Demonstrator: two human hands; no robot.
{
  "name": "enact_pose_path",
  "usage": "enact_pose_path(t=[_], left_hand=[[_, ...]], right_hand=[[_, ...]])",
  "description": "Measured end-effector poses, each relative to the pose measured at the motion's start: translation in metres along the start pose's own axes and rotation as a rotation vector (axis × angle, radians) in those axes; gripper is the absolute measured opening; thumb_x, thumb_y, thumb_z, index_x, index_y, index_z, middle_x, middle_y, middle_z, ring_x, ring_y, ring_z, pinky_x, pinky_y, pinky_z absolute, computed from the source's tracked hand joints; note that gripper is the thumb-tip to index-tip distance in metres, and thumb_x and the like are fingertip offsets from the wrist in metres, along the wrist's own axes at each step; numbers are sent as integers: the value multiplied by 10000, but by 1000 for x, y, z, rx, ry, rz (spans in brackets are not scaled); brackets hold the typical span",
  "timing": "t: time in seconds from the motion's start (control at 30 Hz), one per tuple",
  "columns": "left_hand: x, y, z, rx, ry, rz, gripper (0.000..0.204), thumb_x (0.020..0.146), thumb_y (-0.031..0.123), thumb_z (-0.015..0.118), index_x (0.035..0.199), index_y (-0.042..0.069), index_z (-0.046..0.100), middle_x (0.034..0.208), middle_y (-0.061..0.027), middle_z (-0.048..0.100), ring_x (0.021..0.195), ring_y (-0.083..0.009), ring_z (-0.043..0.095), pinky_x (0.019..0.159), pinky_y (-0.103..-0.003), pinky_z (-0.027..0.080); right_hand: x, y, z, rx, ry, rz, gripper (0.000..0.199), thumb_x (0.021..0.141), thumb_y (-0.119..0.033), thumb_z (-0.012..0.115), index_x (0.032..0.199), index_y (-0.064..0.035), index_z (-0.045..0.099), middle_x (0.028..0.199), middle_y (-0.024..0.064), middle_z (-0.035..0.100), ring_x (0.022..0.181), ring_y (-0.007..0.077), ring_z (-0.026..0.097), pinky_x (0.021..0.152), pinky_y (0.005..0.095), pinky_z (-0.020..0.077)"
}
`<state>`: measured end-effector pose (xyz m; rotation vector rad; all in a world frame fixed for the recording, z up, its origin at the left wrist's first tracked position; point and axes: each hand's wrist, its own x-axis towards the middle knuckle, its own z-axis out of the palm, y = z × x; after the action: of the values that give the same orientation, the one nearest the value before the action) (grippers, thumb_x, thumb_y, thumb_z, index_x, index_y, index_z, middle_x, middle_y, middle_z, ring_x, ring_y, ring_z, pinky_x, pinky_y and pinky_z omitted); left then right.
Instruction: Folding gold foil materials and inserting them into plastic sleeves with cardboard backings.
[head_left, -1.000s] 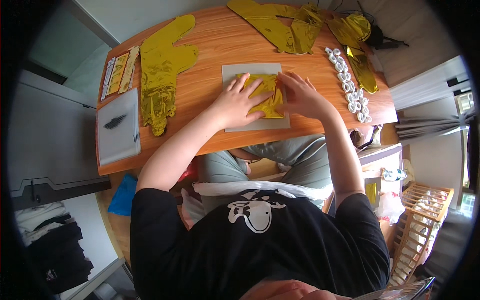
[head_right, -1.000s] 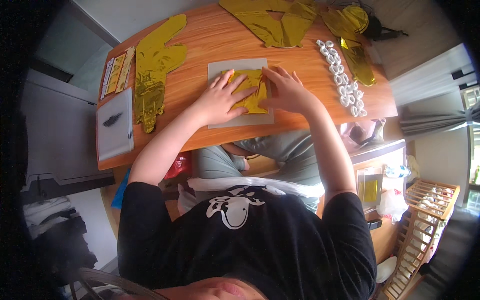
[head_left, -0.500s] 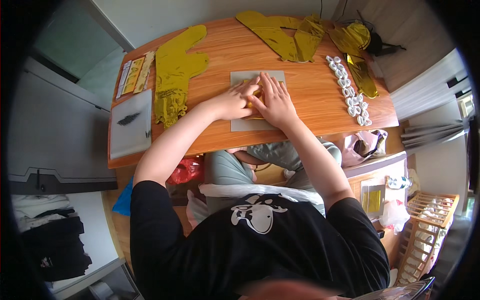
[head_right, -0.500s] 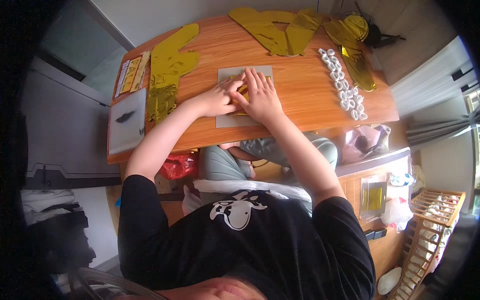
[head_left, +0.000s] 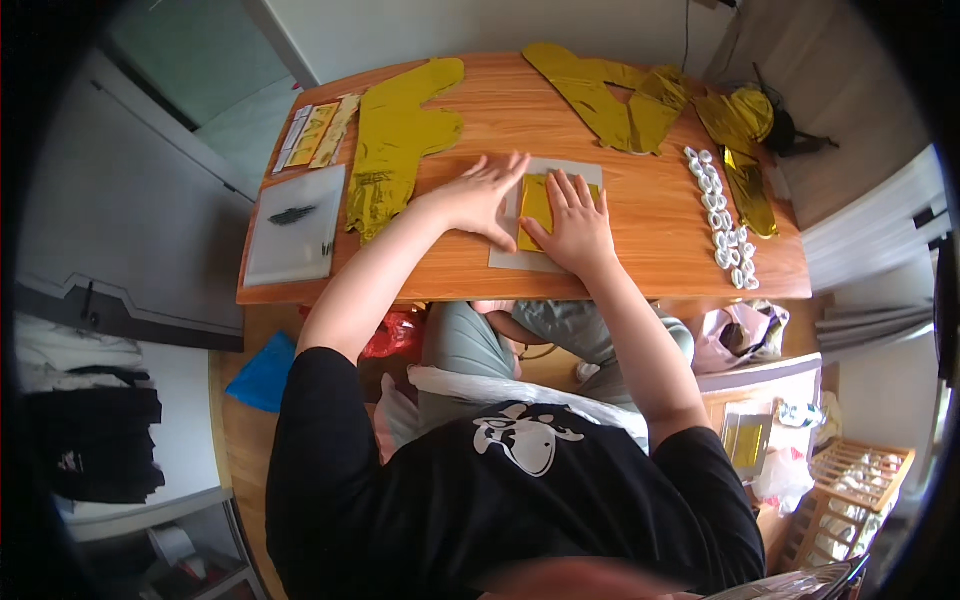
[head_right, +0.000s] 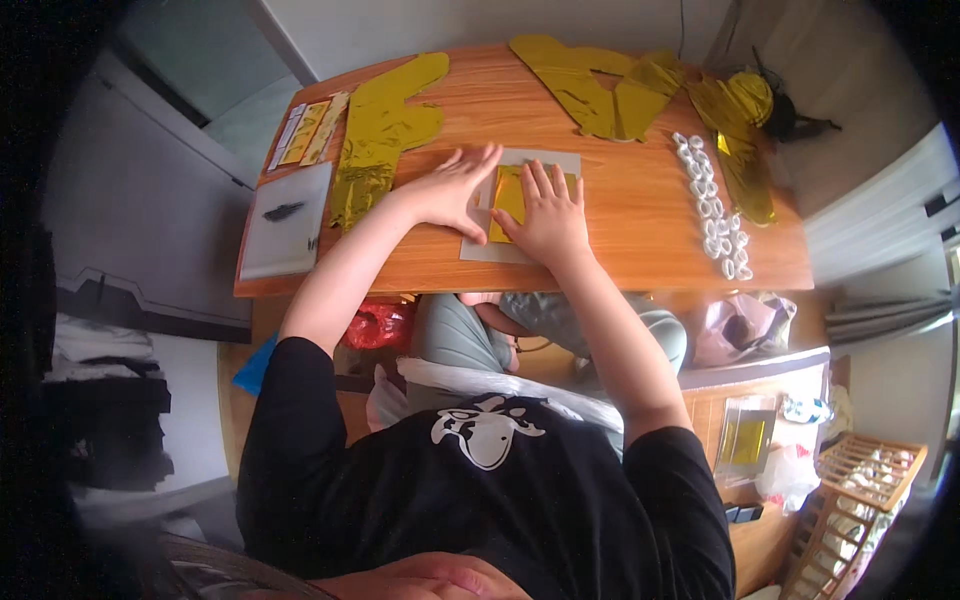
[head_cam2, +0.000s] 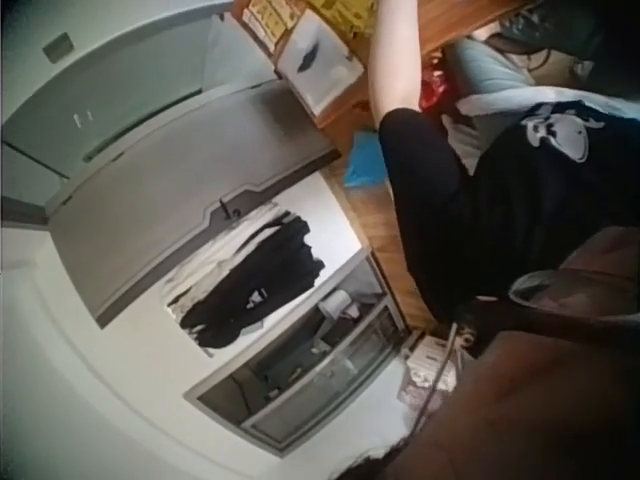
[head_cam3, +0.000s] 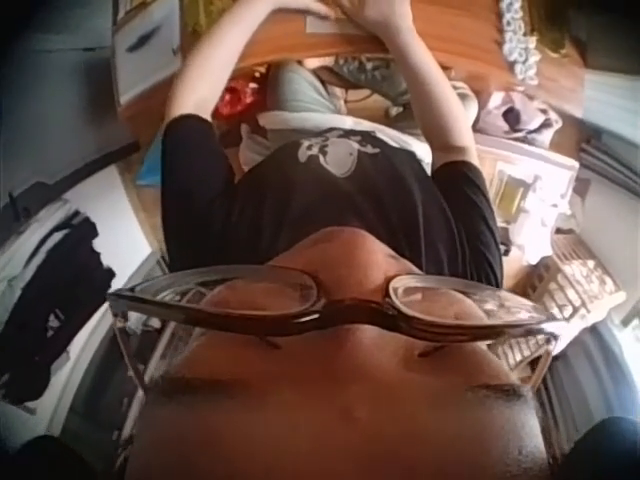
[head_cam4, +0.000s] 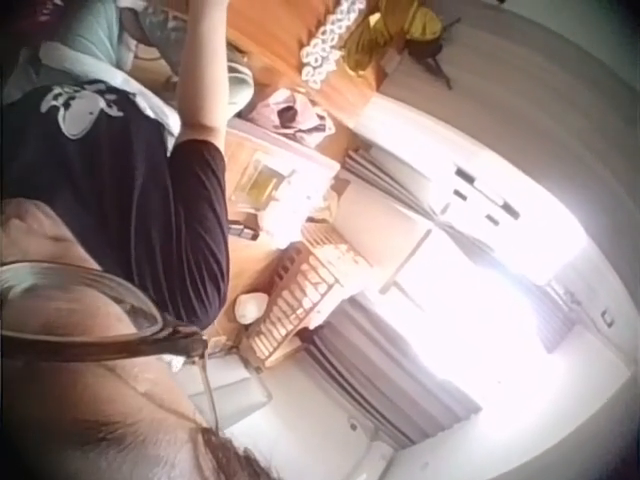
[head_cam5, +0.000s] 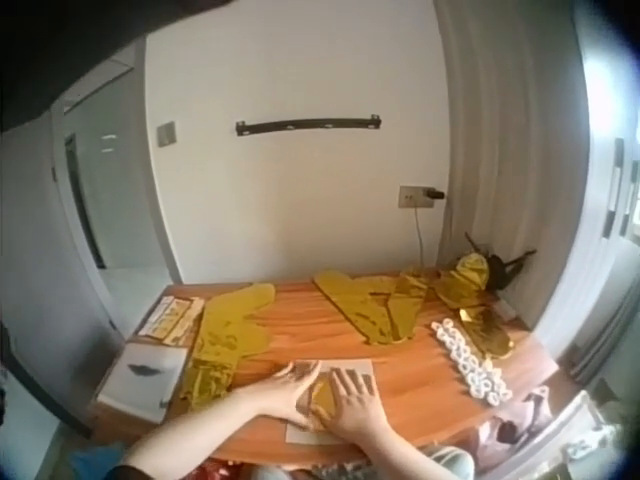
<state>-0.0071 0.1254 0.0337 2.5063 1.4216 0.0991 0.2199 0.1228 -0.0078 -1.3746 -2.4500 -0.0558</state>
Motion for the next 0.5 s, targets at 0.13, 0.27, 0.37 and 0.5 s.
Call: enact_pose_path(t=[0.13,0.27,0.37,0.5], left_hand=[[-83,-24,-19,-366,258,-227,1001,913,482,721,1622,57,156,1674,-211,181,1542,-326,228,1271,-443,179],[-211,-55,-25,-180,653,-749,494,964,321,691,1361,37,622,1450,-183,567,1362,-307,525,1096,-395,444],[-280,-95,-1,165,808,-879,360,930,270,714,1208,40,720,1254,-153,682,1087,-314,680,932,-399,532],[-297,-119,26,-289,937,-776,384,883,249,772,1181,12,726,1140,-177,690,986,-279,707,863,-360,550]], right_hand=[[1,-6,-1,27,-20,26,873,935,-673,514,1546,-61,396,1619,123,373,1514,349,294,1223,577,193],[1,-6,-7,6,-39,35,853,941,-643,524,1552,-65,386,1622,121,368,1520,341,281,1222,575,192],[0,-8,-12,19,-54,18,842,950,-627,518,1560,-66,372,1630,108,361,1525,319,279,1229,560,184],[0,-7,-16,20,-99,54,818,966,-598,517,1564,-63,362,1635,105,351,1527,313,273,1242,541,173]])
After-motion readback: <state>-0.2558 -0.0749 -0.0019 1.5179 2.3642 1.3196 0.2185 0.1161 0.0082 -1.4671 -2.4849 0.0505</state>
